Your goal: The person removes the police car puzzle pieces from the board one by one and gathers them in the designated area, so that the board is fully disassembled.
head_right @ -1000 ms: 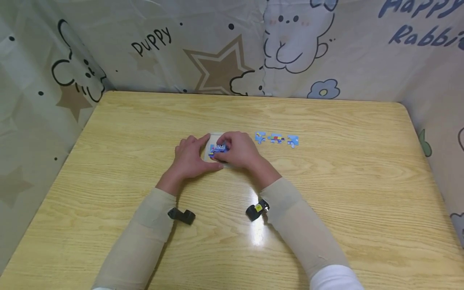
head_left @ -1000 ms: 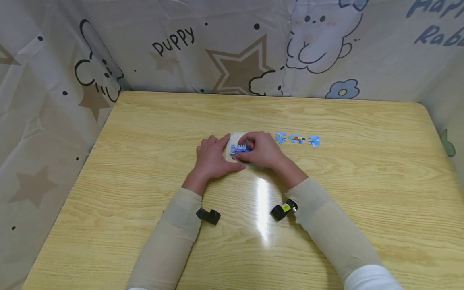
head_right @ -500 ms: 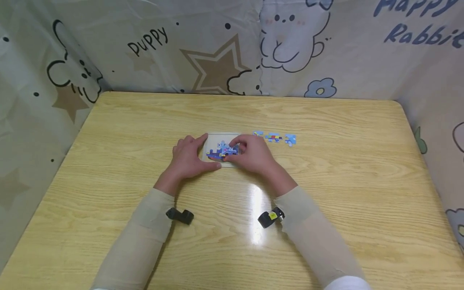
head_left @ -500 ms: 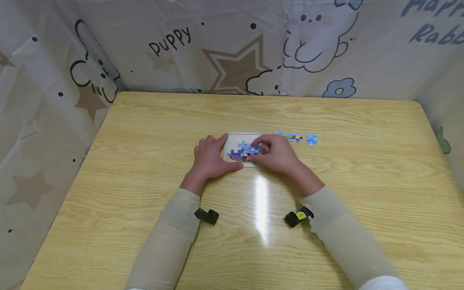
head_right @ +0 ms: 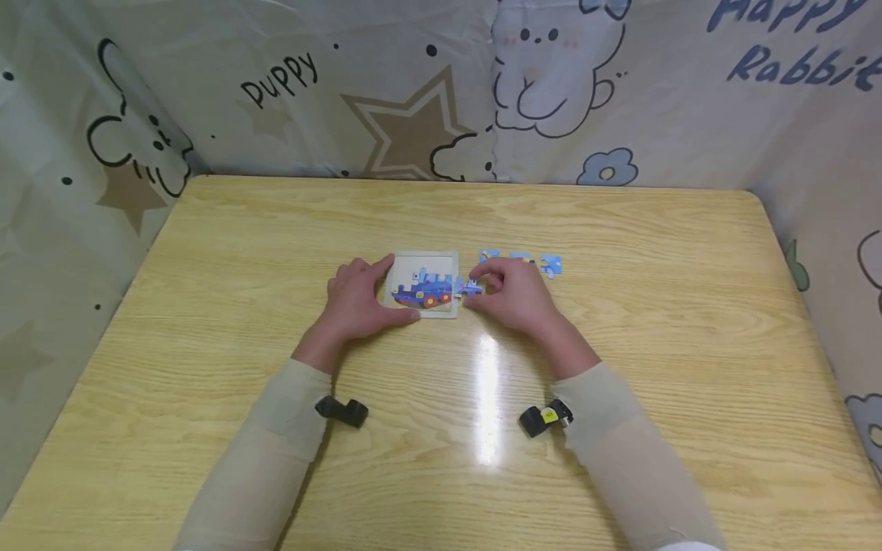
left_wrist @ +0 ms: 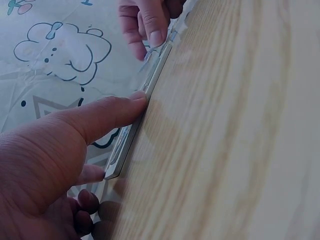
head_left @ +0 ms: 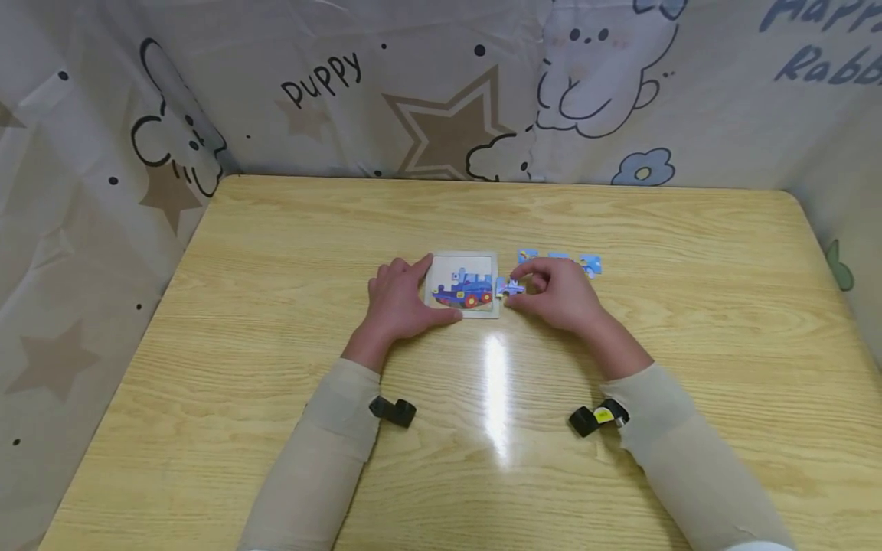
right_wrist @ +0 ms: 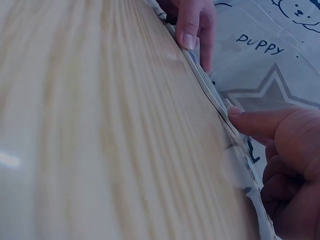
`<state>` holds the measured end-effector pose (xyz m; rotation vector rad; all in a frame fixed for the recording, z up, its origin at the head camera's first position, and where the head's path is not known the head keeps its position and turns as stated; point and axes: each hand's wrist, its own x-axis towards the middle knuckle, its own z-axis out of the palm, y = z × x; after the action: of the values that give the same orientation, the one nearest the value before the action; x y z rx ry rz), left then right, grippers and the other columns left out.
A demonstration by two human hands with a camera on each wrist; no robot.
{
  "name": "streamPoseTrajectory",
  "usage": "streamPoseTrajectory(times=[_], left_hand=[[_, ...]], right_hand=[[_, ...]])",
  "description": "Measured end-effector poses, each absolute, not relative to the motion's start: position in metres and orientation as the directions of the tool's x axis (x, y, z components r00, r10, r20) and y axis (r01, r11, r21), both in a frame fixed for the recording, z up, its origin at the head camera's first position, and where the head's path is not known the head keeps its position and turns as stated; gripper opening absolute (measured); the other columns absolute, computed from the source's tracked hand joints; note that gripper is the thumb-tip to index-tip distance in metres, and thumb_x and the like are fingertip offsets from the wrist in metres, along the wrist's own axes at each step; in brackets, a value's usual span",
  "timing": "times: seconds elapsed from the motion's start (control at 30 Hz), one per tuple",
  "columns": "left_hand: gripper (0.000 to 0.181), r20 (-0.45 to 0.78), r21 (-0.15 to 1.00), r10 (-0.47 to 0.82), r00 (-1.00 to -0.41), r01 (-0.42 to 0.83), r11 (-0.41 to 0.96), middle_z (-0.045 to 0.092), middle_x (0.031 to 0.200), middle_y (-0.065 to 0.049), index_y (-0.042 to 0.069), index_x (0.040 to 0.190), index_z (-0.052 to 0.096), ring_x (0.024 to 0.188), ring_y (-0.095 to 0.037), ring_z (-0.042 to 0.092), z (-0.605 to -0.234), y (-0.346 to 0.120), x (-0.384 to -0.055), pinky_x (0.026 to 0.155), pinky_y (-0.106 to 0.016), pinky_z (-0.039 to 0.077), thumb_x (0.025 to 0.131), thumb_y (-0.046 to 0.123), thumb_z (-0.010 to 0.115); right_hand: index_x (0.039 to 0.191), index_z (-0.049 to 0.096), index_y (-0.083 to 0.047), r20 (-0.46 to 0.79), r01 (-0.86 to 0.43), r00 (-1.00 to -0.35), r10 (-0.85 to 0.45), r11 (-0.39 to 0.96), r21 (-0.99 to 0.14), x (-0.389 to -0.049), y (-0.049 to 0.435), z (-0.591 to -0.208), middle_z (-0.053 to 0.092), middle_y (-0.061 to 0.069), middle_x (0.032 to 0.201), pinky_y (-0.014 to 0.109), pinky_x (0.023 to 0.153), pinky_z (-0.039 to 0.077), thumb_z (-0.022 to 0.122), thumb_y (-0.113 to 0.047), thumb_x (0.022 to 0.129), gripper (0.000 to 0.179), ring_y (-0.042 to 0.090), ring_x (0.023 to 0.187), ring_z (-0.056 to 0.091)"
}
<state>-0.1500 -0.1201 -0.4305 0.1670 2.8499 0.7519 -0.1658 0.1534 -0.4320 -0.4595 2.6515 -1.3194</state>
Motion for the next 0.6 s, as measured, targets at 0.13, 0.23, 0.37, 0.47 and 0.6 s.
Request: streamPoseTrajectory(times=[0.13, 0.23, 0.37, 0.47, 0.6], left_hand=[[0.111, -0.153, 0.499, 0.158, -0.976, 0.062, 0.865, 0.045, 0.108, -0.006, 0.016, 0.156, 0.037, 0.097, -0.026, 0.036, -0.431, -0.120, -0.150, 0.085, -0.043, 0.027, 0.068, 0.067, 0.081], [0.111, -0.153, 0.495, 0.159, -0.975, 0.063, 0.867, 0.045, 0.107, -0.006, 0.016, 0.156, 0.037, 0.097, -0.026, 0.036, -0.431, -0.120, -0.150, 0.085, -0.043, 0.027, 0.068, 0.067, 0.081], [0.111, -0.152, 0.494, 0.159, -0.975, 0.064, 0.867, 0.045, 0.107, -0.006, 0.016, 0.156, 0.037, 0.097, -0.026, 0.036, -0.430, -0.120, -0.150, 0.085, -0.043, 0.027, 0.068, 0.066, 0.081], [0.111, -0.151, 0.497, 0.157, -0.976, 0.063, 0.865, 0.045, 0.107, -0.006, 0.016, 0.156, 0.038, 0.097, -0.026, 0.036, -0.430, -0.120, -0.150, 0.085, -0.043, 0.027, 0.068, 0.066, 0.082], [0.111, -0.155, 0.502, 0.155, -0.976, 0.058, 0.863, 0.045, 0.108, -0.006, 0.016, 0.156, 0.038, 0.097, -0.026, 0.036, -0.430, -0.120, -0.150, 0.085, -0.043, 0.027, 0.067, 0.066, 0.082]], right_hand=[[0.105, 0.074, -0.005, -0.001, -0.204, -0.944, -0.330, 0.587, -0.784, -0.166, 0.161, -0.432, 0.039, 0.002, 0.064, 0.038, 0.068, 0.035, 0.087, -0.018, 0.080, 0.030, 0.020, 0.060, 0.038], [0.105, 0.074, -0.004, -0.004, -0.202, -0.946, -0.324, 0.599, -0.775, -0.167, 0.166, -0.432, 0.039, 0.002, 0.064, 0.037, 0.069, 0.035, 0.086, -0.017, 0.081, 0.030, 0.019, 0.061, 0.037], [0.105, 0.074, -0.003, -0.004, -0.199, -0.950, -0.313, 0.612, -0.765, -0.168, 0.169, -0.433, 0.038, 0.001, 0.064, 0.036, 0.069, 0.035, 0.085, -0.016, 0.081, 0.029, 0.018, 0.061, 0.037], [0.105, 0.074, -0.003, -0.006, -0.199, -0.950, -0.312, 0.621, -0.758, -0.168, 0.172, -0.433, 0.038, 0.001, 0.064, 0.036, 0.069, 0.035, 0.085, -0.017, 0.081, 0.029, 0.019, 0.061, 0.037], [0.106, 0.074, -0.004, -0.036, -0.175, -0.949, -0.312, 0.619, -0.766, -0.169, 0.174, -0.433, 0.038, 0.002, 0.064, 0.037, 0.070, 0.034, 0.085, -0.016, 0.082, 0.029, 0.019, 0.061, 0.037]])
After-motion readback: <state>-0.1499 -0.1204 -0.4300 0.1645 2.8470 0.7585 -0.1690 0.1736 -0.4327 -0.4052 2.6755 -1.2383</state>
